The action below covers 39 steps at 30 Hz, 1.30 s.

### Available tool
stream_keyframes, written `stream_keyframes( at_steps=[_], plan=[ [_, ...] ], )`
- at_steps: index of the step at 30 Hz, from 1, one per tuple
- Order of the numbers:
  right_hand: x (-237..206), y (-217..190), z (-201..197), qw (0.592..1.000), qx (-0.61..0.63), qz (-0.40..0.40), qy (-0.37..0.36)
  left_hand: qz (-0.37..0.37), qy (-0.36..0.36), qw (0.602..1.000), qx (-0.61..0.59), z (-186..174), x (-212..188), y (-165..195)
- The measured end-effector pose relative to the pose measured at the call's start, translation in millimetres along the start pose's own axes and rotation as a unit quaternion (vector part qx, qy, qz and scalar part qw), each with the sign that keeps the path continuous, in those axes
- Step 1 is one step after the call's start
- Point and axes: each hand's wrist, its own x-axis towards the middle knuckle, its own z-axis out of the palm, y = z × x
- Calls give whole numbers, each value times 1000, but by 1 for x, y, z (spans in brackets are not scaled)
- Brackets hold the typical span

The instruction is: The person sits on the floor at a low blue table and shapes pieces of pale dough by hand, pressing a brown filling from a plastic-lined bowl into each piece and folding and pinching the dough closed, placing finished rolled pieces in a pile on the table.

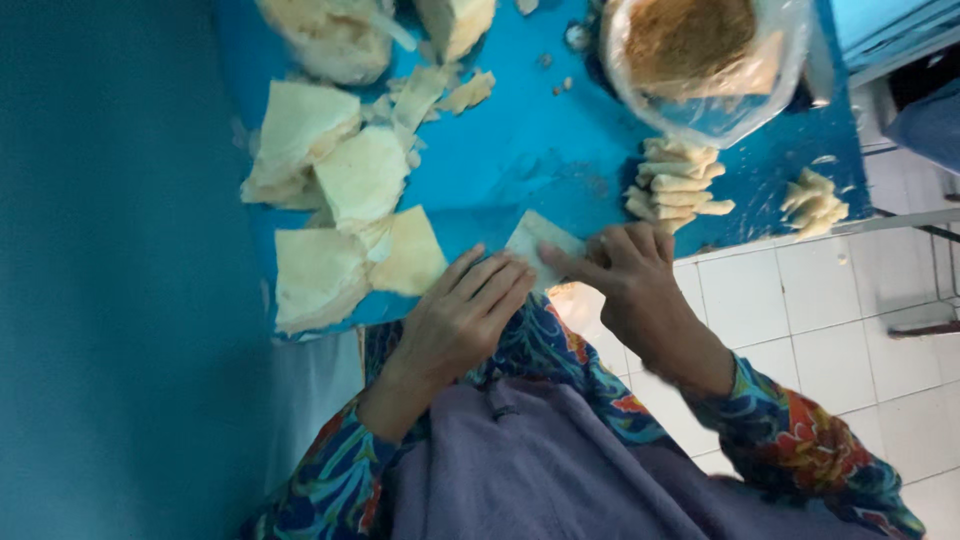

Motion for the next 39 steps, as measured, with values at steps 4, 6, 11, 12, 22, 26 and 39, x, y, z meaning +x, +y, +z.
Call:
stream_keyframes(
  at_steps=[4, 6, 11, 12, 22, 26, 39],
  plan=[
    [-2, 26, -8, 995, 94, 30, 13, 6, 8, 1000, 0, 2, 0, -1],
    [6, 44, -24, 994, 109, 19, 4, 3, 15, 1000, -5, 3, -1, -1],
    [54, 97, -66, 995, -7, -3, 98, -7, 21, 999, -25, 1, -5, -1],
    [67, 107, -65, 991, -5, -10, 131, -4, 18, 1000, -24, 0, -6, -1],
    [137, 160, -15, 995, -48, -42, 81, -59, 71, 990, -109, -14, -2, -3],
    [142, 161, -15, 991, -68, -78, 84, -168, 101, 974, -114, -17, 1, 5],
    [105, 141, -76, 966, 242, -16, 89, -248, 85, 952, -161, -21, 16, 18]
  ],
)
